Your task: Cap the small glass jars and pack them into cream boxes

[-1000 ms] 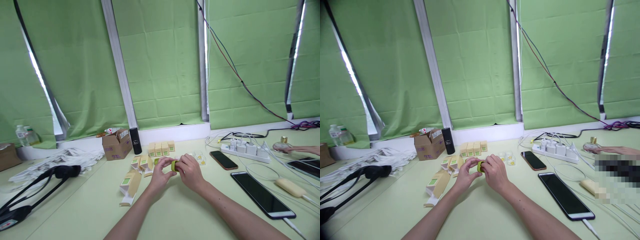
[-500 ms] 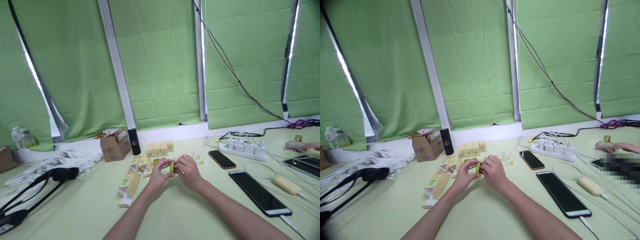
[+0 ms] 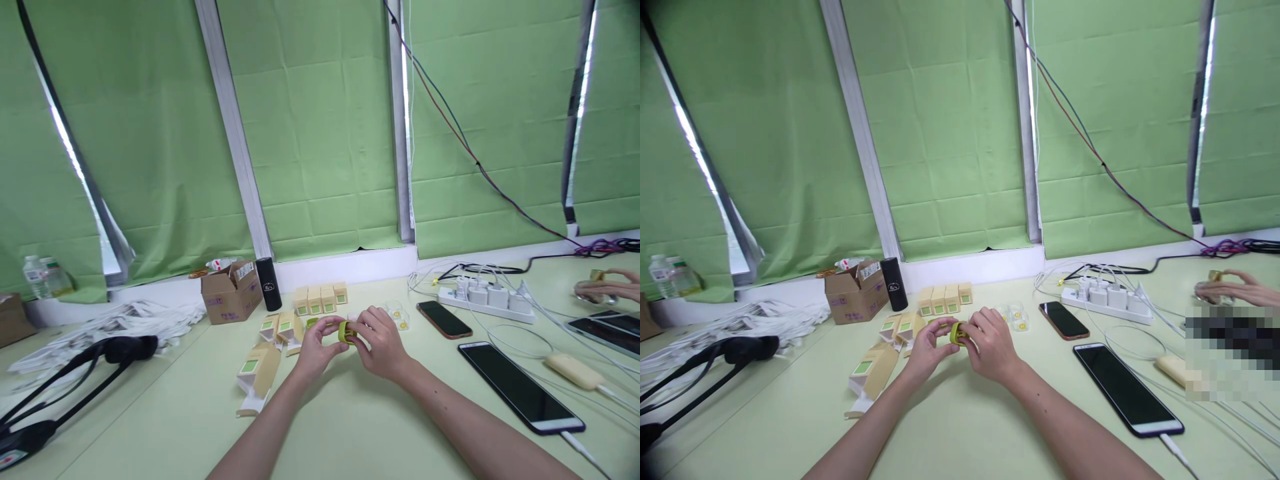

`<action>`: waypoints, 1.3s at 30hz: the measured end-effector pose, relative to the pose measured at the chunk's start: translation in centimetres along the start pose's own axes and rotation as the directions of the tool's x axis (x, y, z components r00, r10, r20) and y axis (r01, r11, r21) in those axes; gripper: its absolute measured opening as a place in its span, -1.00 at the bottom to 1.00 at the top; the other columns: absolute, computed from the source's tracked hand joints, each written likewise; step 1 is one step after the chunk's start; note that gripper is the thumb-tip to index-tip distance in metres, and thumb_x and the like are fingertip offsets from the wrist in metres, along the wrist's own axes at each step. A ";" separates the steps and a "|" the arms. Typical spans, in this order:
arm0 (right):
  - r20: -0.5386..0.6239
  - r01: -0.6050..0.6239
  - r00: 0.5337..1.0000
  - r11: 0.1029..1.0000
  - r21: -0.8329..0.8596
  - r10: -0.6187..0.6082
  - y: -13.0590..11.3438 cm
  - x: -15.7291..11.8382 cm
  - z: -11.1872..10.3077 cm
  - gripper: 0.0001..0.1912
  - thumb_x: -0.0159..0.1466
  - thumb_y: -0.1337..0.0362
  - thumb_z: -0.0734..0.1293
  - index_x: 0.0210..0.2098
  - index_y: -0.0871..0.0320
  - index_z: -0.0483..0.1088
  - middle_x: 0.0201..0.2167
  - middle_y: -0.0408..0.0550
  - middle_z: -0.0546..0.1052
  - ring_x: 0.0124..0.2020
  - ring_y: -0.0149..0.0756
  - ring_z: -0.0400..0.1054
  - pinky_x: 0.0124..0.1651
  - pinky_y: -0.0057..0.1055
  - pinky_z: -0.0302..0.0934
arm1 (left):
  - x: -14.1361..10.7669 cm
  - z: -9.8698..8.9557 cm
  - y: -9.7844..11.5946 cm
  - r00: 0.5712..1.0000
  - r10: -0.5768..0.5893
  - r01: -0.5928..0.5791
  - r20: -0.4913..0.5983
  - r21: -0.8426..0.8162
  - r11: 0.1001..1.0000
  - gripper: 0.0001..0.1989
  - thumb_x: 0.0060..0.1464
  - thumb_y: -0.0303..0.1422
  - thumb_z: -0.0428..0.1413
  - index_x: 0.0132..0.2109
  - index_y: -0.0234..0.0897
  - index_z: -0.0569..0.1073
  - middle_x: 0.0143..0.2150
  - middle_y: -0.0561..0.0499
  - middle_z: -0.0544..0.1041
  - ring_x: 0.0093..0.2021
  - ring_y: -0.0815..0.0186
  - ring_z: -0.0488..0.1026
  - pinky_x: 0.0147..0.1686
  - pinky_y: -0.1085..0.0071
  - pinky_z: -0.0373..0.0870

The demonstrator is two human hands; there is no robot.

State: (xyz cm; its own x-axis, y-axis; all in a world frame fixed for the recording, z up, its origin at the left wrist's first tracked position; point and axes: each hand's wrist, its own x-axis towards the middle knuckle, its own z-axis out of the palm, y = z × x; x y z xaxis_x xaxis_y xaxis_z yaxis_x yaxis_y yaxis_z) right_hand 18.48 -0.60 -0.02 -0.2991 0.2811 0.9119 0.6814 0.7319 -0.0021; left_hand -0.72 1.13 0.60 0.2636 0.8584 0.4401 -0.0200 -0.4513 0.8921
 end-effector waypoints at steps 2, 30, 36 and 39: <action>0.005 -0.003 1.000 1.000 0.002 0.003 -0.1 0.0 0.1 -0.87 0.31 0.42 0.29 -0.19 0.15 0.46 -0.38 -0.04 0.41 -0.31 -0.20 0.19 -0.25 -0.26 0.01 | 0.0 0.1 0.1 1.000 -0.004 0.004 -0.009 -0.001 1.000 -0.51 -0.23 -0.49 0.41 -0.07 -0.22 0.54 0.01 -0.11 0.61 0.12 0.02 0.51 0.09 0.14 0.46; 0.116 -0.129 0.988 0.953 0.275 0.100 0.2 -0.9 0.5 -0.42 0.27 0.46 0.27 0.26 0.06 0.22 0.12 0.16 0.43 0.13 -0.02 0.38 0.08 -0.04 0.41 | -0.4 0.3 -0.1 0.975 0.143 -0.087 -0.169 0.305 0.948 -0.55 -0.21 -0.44 0.44 -0.09 -0.12 0.62 0.06 -0.07 0.44 0.19 0.05 0.37 0.24 0.09 0.29; 0.086 -0.197 0.980 0.917 0.346 0.179 0.5 -0.9 0.8 -0.50 0.25 0.48 0.28 0.15 0.04 0.27 0.06 0.14 0.46 0.08 -0.04 0.40 0.02 -0.06 0.45 | -0.8 0.2 0.6 0.971 0.221 -0.183 -0.093 0.313 0.932 -0.53 0.00 -0.35 0.36 0.09 -0.09 0.52 0.07 -0.10 0.48 0.18 0.09 0.38 0.21 0.13 0.29; 0.066 -0.212 0.977 0.905 0.369 0.202 0.4 -0.9 0.8 -0.52 0.25 0.48 0.28 0.13 0.05 0.27 0.04 0.12 0.46 0.05 -0.05 0.41 0.00 -0.08 0.45 | -0.7 -0.1 0.5 0.955 0.263 -0.197 -0.140 0.364 0.910 -0.80 0.16 -0.26 0.23 -0.07 -0.16 0.57 -0.07 -0.10 0.51 0.10 0.11 0.40 0.12 0.19 0.32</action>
State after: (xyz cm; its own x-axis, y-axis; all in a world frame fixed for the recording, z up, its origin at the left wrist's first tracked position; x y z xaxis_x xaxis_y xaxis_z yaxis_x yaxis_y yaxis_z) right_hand 18.44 -0.07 -1.20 -0.1988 0.4630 0.8638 0.4336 0.8320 -0.3462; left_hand -0.97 0.35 0.78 0.1110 0.7352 0.6687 0.2812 -0.6686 0.6884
